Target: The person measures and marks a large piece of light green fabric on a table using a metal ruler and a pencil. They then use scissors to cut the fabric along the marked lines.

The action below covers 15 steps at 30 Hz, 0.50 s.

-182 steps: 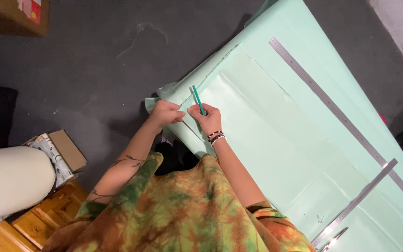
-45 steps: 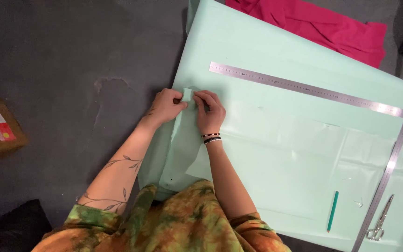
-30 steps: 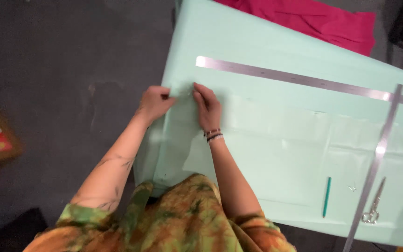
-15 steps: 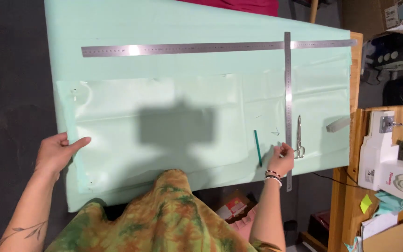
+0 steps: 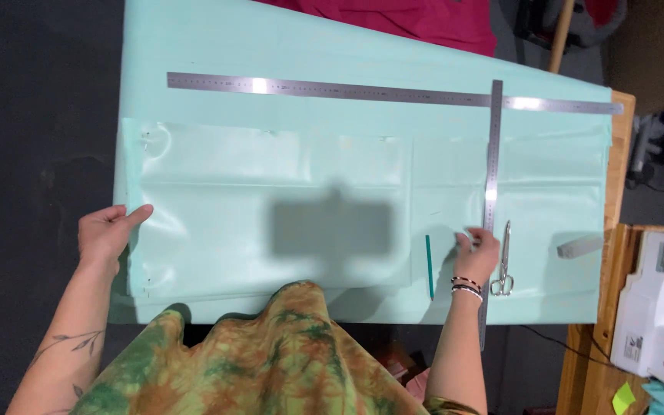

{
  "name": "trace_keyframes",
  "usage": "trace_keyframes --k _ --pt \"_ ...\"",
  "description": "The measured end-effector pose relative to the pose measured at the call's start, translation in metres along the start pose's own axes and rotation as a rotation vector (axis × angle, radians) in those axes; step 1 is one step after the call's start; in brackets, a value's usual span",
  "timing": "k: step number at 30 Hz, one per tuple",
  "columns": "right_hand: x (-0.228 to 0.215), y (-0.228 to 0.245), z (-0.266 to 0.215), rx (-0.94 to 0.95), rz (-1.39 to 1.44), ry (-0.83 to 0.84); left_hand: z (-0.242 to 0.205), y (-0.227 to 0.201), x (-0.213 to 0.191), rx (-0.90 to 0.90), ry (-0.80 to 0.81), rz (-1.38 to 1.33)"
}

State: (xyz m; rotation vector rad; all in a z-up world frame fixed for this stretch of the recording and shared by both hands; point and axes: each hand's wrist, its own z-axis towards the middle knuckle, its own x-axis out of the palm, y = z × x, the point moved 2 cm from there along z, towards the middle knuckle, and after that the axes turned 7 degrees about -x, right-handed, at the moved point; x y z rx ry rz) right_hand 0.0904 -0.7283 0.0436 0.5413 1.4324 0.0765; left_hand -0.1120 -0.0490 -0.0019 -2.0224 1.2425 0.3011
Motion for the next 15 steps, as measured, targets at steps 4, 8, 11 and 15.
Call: trace_keyframes --k 4,8,11,15 --pt "0.023 0.040 0.023 -0.492 -0.110 0.278 0.045 0.037 0.013 0.120 -0.042 0.005" --pt "0.053 0.001 0.069 -0.571 -0.306 0.443 0.064 0.050 0.022 0.122 -0.023 -0.007" --pt "0.061 -0.003 0.065 -0.648 -0.542 0.402 0.066 0.052 0.030 0.093 0.013 -0.090" --pt "0.086 0.127 0.001 -0.598 -0.186 0.293 0.071 0.053 0.036 0.050 0.014 -0.094"
